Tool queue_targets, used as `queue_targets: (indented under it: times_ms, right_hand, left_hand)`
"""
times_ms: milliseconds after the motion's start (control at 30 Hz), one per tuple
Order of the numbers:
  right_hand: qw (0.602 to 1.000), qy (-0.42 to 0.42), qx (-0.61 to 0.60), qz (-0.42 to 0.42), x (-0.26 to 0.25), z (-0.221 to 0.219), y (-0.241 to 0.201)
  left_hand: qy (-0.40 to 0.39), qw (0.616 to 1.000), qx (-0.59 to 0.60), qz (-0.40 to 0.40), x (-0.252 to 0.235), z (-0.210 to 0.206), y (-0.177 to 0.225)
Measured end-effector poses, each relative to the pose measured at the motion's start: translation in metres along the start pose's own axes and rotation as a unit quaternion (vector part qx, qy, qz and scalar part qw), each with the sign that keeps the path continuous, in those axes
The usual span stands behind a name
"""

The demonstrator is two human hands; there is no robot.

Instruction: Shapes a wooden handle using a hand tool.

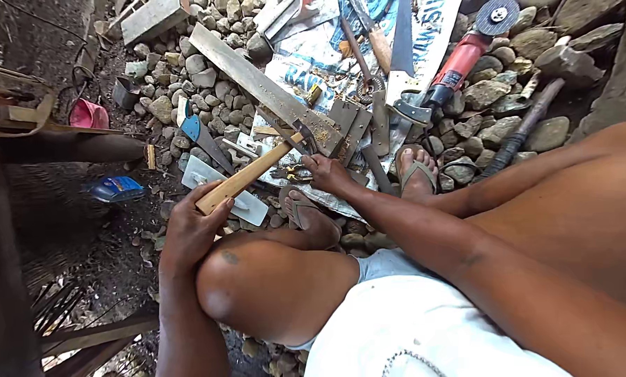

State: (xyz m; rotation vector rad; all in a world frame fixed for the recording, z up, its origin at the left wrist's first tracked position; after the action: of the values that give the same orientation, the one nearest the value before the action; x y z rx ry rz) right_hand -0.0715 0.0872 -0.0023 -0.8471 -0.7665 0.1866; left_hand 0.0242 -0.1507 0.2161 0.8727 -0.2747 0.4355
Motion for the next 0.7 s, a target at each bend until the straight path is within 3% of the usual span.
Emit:
queue_targets:
  times_ms: [167,300,467,600,700]
  right_hand:
    - [0.997,-0.002,0.005,0.080,0.013,-0.001,-0.020]
    - [1.000,-0.003,0.000,0.021,-0.006,0.001,-0.002]
    - [0.998,-0.008,0.020,0.060,0.006,0.002,-0.013]
    - [1.000,-0.003,0.011,-0.010,-0.007,0.004,0.006]
    - [0.999,-0.013,0.020,0.038,0.005,0.009,-0.008]
  left_hand:
    - [-0.004,1.000,-0.003,-0.015,0.000,-0.002,0.004]
    - [-0.001,1.000,0.007,-0.011,-0.001,0.000,-0.001]
    - [-0.003,1.000,0.003,-0.005,0.000,-0.003,0.002]
    - [0.001,1.000,-0.001,0.001,-0.001,-0.001,0.002]
    - [-0.004,1.000,0.000,-0.004,-0.002,-0.003,0.003]
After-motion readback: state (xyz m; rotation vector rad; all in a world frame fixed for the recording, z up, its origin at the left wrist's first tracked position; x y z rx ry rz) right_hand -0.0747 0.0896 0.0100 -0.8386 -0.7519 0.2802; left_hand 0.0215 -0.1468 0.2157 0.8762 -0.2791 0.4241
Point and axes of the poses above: each hand's wrist, its own x-axis away from the middle knuckle, its own z-axis out of the back of the hand, y = z × x, the point moved 4 cm from there along -x, towards the middle knuckle, and after that the axes turned 7 degrees about x, right-handed, at the moved point
